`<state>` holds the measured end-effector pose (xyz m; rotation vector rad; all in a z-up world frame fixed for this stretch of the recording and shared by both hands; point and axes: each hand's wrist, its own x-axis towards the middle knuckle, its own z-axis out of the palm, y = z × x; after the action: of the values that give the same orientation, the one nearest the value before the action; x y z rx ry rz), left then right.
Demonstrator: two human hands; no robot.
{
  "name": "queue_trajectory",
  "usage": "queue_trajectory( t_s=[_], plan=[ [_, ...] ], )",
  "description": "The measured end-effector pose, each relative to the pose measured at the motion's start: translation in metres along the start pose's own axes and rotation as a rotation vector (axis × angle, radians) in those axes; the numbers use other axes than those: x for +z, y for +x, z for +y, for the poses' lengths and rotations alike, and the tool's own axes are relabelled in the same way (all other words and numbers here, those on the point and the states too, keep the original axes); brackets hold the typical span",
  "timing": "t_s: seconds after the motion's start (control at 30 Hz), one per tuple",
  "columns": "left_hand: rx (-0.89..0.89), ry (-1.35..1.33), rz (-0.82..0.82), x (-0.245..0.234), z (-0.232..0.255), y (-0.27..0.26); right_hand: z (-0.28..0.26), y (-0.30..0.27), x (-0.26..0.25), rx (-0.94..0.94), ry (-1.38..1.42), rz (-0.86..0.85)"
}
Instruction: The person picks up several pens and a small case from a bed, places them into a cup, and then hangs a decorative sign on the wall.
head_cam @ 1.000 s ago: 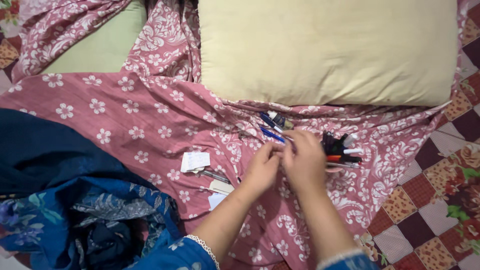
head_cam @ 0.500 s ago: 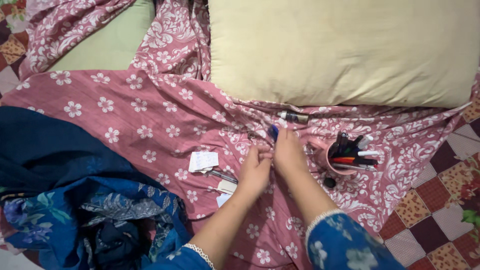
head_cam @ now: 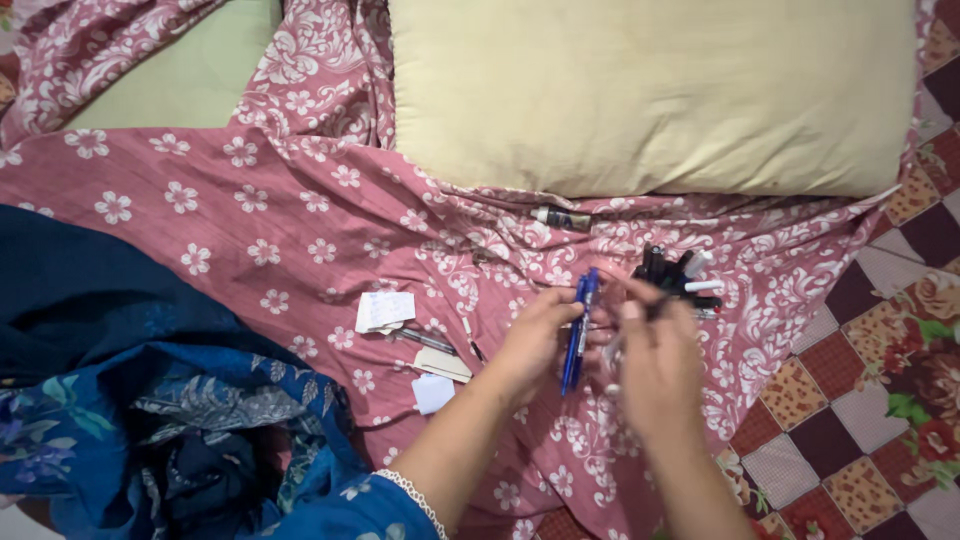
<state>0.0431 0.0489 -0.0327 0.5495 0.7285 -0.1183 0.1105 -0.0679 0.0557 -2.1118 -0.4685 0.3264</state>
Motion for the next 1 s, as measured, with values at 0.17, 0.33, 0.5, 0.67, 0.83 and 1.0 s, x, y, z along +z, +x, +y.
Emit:
queue_trajectory(
  t_s=[0.17,0.33,0.5,0.67,0.83,1.0],
  plan=[
    [0.08,0.096,-0.031,0.011,-0.013,-0.003,0.012,-0.005,-0.036,-0.067,-0.154,0.263],
    [0.108,0.037,0.005,0.011,-0.018,-0.013,0.019,0.01,-0.039,0.158,-0.154,0.152],
    [0.115,0.114,-0.026,0.004,-0.024,-0.023,0.019,0.013,-0.039,0.106,-0.133,0.191],
    [0.151,0.151,-0.023,0.006,-0.025,-0.03,0.015,0.002,-0.047,-0.015,-0.212,0.249],
    [0.174,0.116,-0.032,0.007,-0.031,-0.029,0.04,0.01,-0.045,-0.237,-0.241,0.267],
    [0.21,0.083,-0.019,0.014,-0.04,-0.026,0.043,0.027,-0.046,-0.301,-0.433,0.235]
  ],
)
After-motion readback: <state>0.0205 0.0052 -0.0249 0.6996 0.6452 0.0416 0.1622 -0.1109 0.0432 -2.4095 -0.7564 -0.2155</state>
